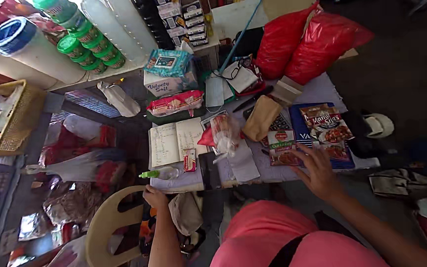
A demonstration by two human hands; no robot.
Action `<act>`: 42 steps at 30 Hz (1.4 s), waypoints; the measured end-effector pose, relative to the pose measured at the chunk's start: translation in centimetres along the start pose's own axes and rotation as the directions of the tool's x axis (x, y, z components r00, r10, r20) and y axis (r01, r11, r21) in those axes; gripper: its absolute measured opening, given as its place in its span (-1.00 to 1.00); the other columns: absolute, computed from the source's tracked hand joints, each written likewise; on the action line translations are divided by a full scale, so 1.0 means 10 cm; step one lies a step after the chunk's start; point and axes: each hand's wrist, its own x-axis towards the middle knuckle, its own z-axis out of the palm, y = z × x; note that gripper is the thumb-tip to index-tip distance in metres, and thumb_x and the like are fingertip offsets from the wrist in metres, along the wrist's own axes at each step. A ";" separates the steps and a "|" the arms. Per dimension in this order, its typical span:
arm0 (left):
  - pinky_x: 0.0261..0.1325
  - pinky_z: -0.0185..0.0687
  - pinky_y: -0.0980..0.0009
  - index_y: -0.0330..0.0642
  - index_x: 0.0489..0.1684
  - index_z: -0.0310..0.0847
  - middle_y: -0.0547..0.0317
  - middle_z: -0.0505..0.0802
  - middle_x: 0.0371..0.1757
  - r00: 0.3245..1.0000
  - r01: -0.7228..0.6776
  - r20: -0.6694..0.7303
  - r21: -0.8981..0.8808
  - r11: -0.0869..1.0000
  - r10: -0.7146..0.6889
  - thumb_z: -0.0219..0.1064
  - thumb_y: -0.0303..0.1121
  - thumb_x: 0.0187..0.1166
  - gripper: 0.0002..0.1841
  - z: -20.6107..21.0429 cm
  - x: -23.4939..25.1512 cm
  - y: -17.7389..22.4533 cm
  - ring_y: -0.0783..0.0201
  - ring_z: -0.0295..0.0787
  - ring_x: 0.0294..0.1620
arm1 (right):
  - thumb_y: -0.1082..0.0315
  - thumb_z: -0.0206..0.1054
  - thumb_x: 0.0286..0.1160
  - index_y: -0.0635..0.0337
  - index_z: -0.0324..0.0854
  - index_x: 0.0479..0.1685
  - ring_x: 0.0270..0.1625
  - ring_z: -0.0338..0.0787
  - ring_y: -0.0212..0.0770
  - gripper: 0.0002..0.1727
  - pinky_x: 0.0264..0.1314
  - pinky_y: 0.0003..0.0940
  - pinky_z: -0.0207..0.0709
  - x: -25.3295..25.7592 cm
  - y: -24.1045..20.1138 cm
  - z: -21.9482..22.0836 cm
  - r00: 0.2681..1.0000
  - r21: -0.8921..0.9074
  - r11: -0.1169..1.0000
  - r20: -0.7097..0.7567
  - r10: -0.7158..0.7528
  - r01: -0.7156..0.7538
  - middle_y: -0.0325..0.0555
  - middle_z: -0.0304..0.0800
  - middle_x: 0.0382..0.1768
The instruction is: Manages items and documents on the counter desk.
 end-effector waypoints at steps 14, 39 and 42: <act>0.26 0.70 -0.03 -0.49 0.23 0.62 -0.30 0.82 0.11 0.795 -0.272 0.521 -0.152 0.950 0.311 0.21 -0.41 0.72 -0.69 0.41 -3.22 0.00 -0.08 0.82 0.10 | -0.01 0.14 0.75 0.16 0.64 0.42 0.63 0.53 0.23 -0.49 0.70 0.14 0.34 -0.48 1.29 -0.42 0.993 0.064 0.997 0.112 0.034 -0.041 0.22 0.56 0.55; 0.24 0.79 0.18 -0.46 0.36 0.57 -0.22 0.82 0.20 0.373 -0.466 0.614 -0.524 0.713 0.695 0.25 -0.38 0.70 -0.62 1.67 -4.27 2.50 0.09 0.85 0.14 | 0.09 0.12 0.78 0.51 0.19 0.74 0.85 0.16 0.29 -0.26 0.87 0.10 0.05 0.07 1.79 -0.22 0.891 -0.127 0.975 0.397 0.221 -0.185 0.41 0.17 0.78; 0.35 0.72 0.10 -0.47 0.52 0.42 -0.26 0.79 0.29 0.274 -0.462 0.712 -0.491 0.738 0.646 0.29 -0.32 0.70 -0.50 1.91 -4.36 2.89 0.01 0.83 0.23 | 0.15 0.17 0.73 0.48 0.33 0.68 0.80 0.29 0.27 -0.32 0.82 0.08 0.19 0.01 1.73 -0.16 0.939 -0.118 0.975 0.267 0.215 -0.190 0.36 0.32 0.72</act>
